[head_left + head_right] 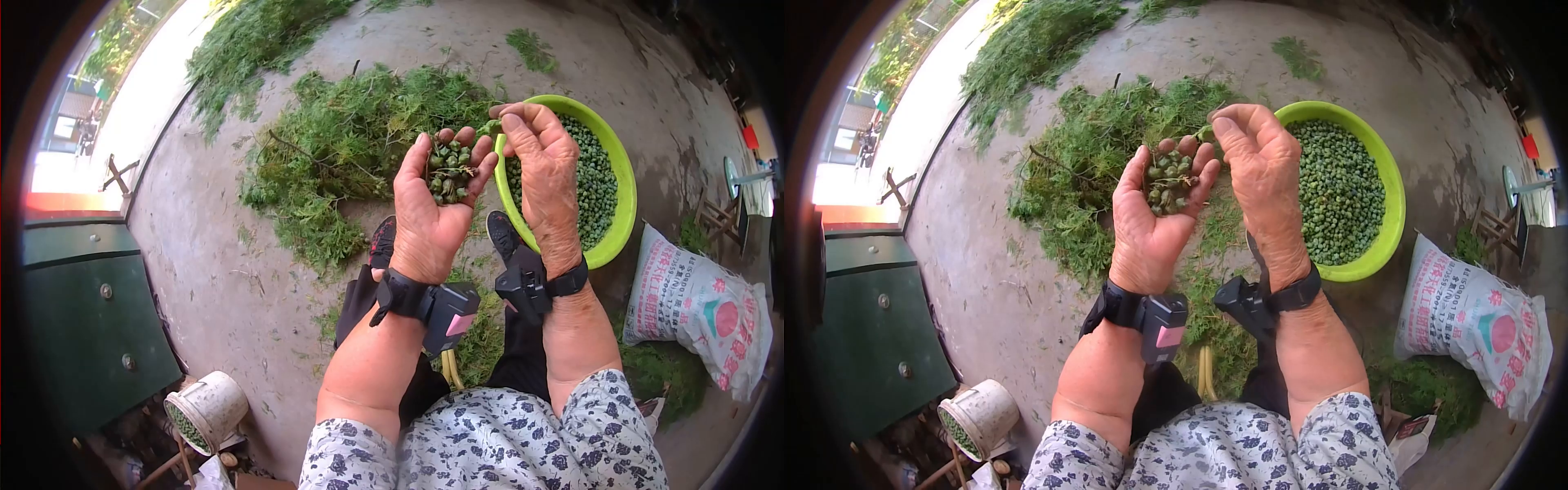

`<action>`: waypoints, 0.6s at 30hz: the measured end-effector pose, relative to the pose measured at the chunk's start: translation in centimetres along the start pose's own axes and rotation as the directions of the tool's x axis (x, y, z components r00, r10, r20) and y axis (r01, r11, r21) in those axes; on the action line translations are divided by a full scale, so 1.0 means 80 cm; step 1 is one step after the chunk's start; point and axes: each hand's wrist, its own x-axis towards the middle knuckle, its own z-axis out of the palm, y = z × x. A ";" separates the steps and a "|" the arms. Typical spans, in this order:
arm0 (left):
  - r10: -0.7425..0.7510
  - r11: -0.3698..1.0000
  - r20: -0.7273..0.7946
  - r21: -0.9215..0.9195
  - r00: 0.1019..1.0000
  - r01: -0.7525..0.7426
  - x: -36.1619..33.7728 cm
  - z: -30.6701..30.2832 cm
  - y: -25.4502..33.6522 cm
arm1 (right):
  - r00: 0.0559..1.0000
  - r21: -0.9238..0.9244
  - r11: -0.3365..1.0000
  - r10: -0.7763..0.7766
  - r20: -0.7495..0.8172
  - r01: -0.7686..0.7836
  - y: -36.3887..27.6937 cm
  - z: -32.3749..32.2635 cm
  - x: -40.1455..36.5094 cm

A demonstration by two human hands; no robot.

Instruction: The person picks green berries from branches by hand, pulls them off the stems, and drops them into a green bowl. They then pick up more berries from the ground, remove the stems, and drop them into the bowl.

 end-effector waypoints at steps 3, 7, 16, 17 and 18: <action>0.023 0.999 -0.011 -0.037 1.000 -0.023 0.004 -0.003 0.003 | 0.978 0.425 0.881 0.193 0.078 -0.207 0.000 -0.005 0.004; 0.053 0.998 -0.031 0.031 0.998 -0.052 0.003 0.000 0.005 | 0.952 0.501 0.809 0.258 0.165 -0.306 0.012 -0.016 0.008; 0.026 0.986 -0.062 0.167 0.998 -0.015 0.009 -0.012 -0.004 | 0.964 0.229 0.947 0.186 0.188 -0.227 0.003 -0.004 -0.001; 0.015 0.983 -0.032 0.186 0.999 -0.008 0.010 -0.014 -0.005 | 0.971 0.154 0.968 0.172 0.164 -0.198 0.000 -0.003 -0.001; -0.005 0.980 -0.043 0.199 0.999 0.013 0.009 -0.012 -0.006 | 0.978 0.077 0.983 0.157 0.141 -0.169 -0.004 -0.002 -0.001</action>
